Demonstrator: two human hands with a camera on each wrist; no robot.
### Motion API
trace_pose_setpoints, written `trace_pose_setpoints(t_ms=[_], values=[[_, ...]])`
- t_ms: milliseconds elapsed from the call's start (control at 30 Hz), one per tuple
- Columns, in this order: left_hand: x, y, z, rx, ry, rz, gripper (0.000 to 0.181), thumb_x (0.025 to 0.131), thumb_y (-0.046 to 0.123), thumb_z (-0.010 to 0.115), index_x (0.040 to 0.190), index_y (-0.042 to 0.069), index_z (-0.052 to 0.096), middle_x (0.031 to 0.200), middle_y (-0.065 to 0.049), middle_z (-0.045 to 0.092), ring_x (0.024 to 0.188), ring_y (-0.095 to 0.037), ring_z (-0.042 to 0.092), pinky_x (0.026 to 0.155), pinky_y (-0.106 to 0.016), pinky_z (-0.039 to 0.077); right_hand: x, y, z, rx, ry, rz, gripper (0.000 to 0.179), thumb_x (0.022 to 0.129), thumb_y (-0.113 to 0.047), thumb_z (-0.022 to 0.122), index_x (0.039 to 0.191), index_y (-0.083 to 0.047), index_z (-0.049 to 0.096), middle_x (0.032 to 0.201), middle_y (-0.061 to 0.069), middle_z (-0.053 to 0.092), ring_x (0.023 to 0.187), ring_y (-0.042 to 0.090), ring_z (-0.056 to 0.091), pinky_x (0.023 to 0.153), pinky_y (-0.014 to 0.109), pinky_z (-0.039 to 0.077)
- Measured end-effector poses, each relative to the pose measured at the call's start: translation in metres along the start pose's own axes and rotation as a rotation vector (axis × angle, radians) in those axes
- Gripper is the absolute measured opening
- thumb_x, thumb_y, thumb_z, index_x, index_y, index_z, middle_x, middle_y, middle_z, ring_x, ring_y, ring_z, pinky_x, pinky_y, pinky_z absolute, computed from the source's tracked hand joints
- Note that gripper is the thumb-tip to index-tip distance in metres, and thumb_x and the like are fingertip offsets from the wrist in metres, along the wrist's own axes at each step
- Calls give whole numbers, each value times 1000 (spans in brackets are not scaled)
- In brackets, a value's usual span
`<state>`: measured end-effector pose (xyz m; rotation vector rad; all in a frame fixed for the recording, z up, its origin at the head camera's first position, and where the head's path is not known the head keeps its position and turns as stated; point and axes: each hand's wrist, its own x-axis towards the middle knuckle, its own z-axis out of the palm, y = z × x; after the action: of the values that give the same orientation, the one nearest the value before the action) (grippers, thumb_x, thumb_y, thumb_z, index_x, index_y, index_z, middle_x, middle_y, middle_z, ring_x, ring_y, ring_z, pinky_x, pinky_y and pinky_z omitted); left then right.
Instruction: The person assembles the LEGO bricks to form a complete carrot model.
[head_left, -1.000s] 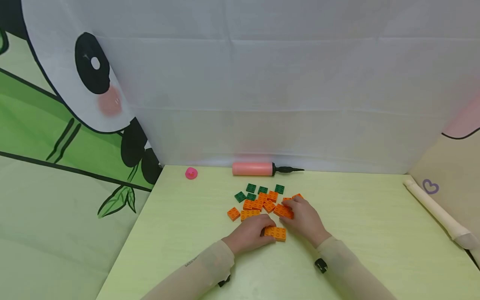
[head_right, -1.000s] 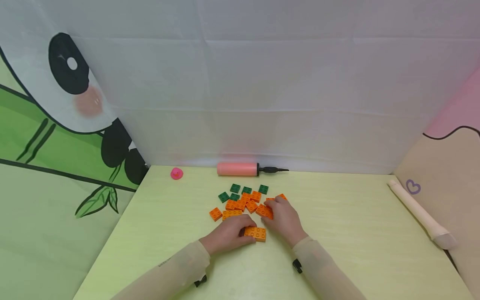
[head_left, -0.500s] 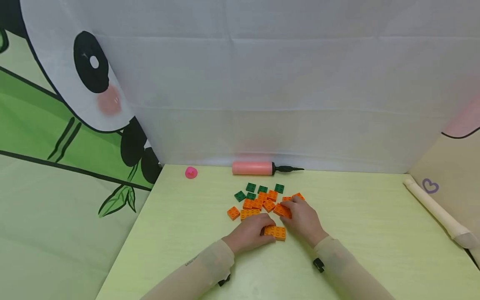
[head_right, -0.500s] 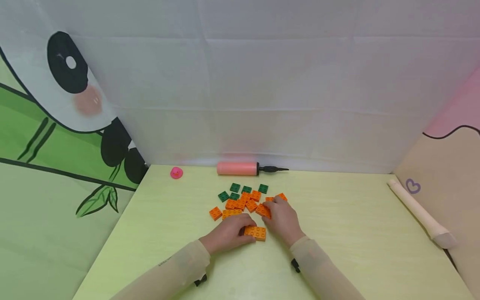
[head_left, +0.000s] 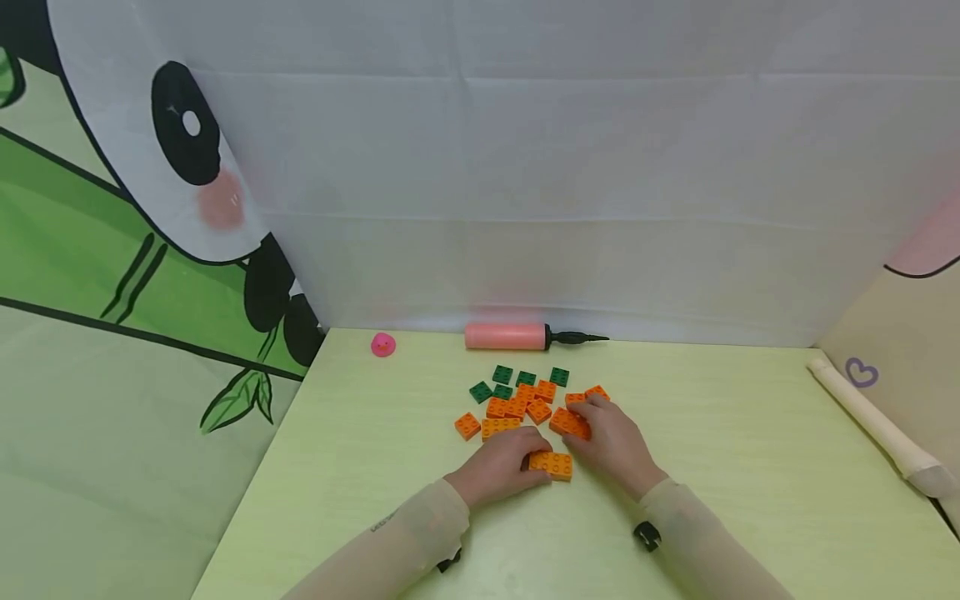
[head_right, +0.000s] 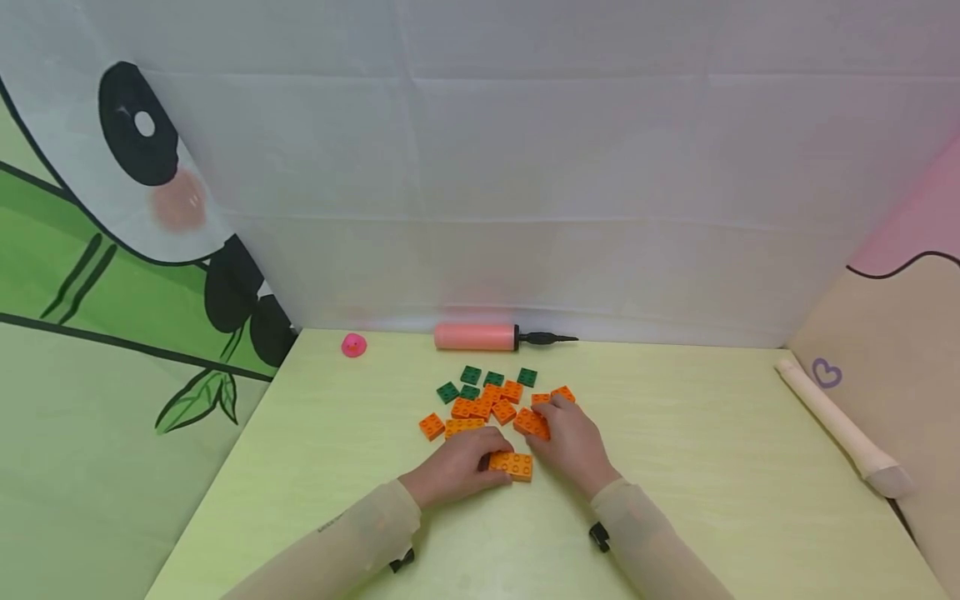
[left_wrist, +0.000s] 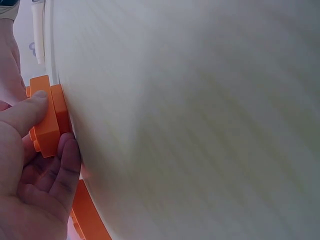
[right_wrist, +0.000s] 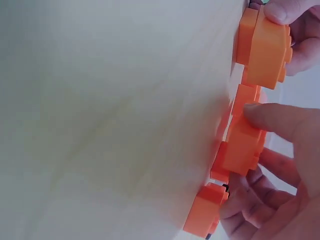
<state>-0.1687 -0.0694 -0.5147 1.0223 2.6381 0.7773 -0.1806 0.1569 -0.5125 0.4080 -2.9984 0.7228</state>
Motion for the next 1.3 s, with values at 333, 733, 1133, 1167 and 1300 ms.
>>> trace_pose_setpoints(t_ms=[333, 733, 1133, 1167, 1300], values=[[-1, 0, 0, 16, 5, 5, 35, 98, 38, 76, 124, 15, 73, 114, 9, 68, 101, -6, 61, 95, -26, 51, -13, 1, -11, 53, -9, -36, 43, 88, -29, 86, 122, -7, 74, 115, 5, 63, 93, 21, 59, 86, 40, 55], [0, -2, 2, 17, 7, 17, 34, 98, 38, 76, 124, 15, 74, 111, 10, 67, 97, -5, 60, 91, -24, 51, -30, 7, -18, 256, -85, -53, 35, 88, -21, 84, 121, -15, 72, 119, -2, 70, 93, 13, 60, 83, 36, 54], [1, -3, 1, 31, 16, 17, 37, 97, 37, 77, 125, 14, 74, 111, 8, 67, 97, -6, 60, 91, -25, 51, -41, 8, -15, 296, -141, -162, 35, 89, -18, 84, 121, -16, 72, 118, -7, 70, 97, 11, 60, 85, 34, 54], [1, -3, 1, 34, 16, 18, 37, 97, 37, 77, 125, 14, 74, 111, 8, 68, 97, -6, 60, 91, -25, 51, -41, 7, -15, 295, -143, -169, 35, 89, -18, 84, 122, -16, 72, 118, -7, 70, 97, 11, 60, 85, 34, 54], [2, -5, 3, 35, 15, 22, 36, 97, 37, 77, 124, 14, 74, 111, 7, 68, 98, -7, 61, 92, -26, 51, -42, 6, -13, 303, -156, -163, 36, 88, -17, 84, 123, -18, 72, 118, -9, 69, 99, 10, 61, 87, 34, 54]])
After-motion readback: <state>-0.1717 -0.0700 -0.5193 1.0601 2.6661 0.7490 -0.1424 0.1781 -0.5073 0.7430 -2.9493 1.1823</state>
